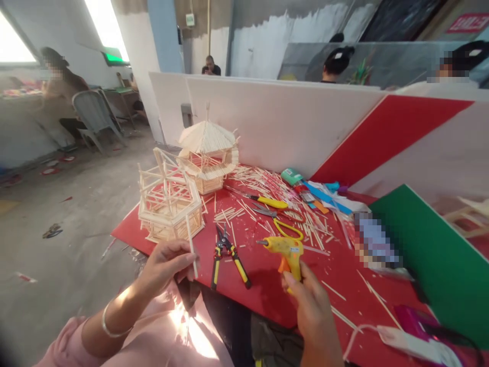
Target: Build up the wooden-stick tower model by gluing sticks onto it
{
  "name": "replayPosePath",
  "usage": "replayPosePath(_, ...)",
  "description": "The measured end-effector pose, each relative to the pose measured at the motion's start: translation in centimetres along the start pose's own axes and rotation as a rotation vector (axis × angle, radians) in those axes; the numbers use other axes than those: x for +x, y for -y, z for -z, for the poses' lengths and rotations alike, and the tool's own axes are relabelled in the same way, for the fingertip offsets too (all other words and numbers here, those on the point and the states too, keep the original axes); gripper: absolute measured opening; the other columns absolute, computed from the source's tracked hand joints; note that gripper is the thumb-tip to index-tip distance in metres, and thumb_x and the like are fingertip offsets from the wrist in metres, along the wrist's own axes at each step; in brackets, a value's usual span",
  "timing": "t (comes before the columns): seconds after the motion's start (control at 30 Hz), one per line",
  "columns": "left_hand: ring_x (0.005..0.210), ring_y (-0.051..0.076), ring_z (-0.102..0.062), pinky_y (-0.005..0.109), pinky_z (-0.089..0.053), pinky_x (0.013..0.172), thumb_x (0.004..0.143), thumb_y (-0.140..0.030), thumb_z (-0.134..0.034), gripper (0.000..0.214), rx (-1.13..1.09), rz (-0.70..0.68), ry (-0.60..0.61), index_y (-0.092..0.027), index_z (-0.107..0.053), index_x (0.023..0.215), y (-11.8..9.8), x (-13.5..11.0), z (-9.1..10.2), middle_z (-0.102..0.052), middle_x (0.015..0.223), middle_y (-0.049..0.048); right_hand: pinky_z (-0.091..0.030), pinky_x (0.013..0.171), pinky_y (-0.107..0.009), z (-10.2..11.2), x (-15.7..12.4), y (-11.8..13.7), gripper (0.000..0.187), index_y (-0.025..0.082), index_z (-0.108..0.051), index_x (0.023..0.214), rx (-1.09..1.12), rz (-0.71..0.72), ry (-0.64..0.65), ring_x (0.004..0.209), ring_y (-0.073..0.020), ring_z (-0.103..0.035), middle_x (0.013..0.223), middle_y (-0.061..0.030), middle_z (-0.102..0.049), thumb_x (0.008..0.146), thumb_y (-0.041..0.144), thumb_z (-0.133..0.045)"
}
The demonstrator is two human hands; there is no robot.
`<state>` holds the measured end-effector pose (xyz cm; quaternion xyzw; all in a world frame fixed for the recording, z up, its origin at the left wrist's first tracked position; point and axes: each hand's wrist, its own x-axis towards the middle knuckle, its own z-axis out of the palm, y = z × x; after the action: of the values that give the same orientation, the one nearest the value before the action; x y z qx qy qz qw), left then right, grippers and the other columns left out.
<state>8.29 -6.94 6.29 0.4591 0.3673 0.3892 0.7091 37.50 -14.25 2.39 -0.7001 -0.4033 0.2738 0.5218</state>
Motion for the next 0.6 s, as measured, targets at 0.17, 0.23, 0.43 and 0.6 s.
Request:
replayPosePath(0.17,0.044,0.005,-0.043,0.018,-0.027,0.043,0.071,-0.05,-0.079,0.038,0.016,-0.12,-0.14,-0.014,-0.067,0.07,-4.3,-1.3,2.6,-0.056,0.053,-0.0003,-0.043,0.053,-0.025,-3.6,-0.9,8.0,0.047,0.023,-0.061,0.088,-0.098,0.113,-0.077,0.057,-0.0141,-0.051,0.066,0.0021,-0.057,0.067,0.064,-0.071)
replayPosePath(0.23,0.042,0.004,-0.038,0.018,-0.024,0.041,0.069,-0.049,-0.081,0.037,0.022,-0.15,-0.18,-0.015,-0.066,0.067,-6.2,-1.2,3.5,-0.05,0.05,-0.0029,-0.041,0.05,-0.025,-5.6,-0.6,10.9,0.043,0.023,-0.058,0.08,-0.135,0.226,-0.138,0.053,-0.0123,-0.047,0.063,0.0035,-0.053,0.068,0.061,-0.073)
replayPosePath(0.43,0.034,0.003,-0.028,0.02,-0.015,0.035,0.07,-0.048,-0.077,0.034,0.169,-0.159,-0.164,-0.017,-0.064,0.065,-10.5,0.9,5.5,-0.041,0.042,-0.0066,-0.039,0.054,-0.027,-11.2,2.8,16.8,0.04,0.023,-0.054,0.078,-0.312,0.642,-0.228,0.053,-0.0123,-0.048,0.06,0.0046,-0.051,0.076,0.062,-0.065)
replayPosePath(0.6,0.031,0.004,-0.032,0.019,-0.019,0.033,0.076,-0.045,-0.07,0.037,0.36,-0.22,-0.168,-0.018,-0.054,0.056,-12.3,2.7,6.0,-0.045,0.039,-0.0057,-0.037,0.056,-0.029,-14.7,5.4,19.2,0.042,0.015,-0.06,0.102,-0.589,0.971,-0.435,0.062,-0.017,-0.057,0.07,-0.0028,-0.061,0.085,0.053,-0.06)
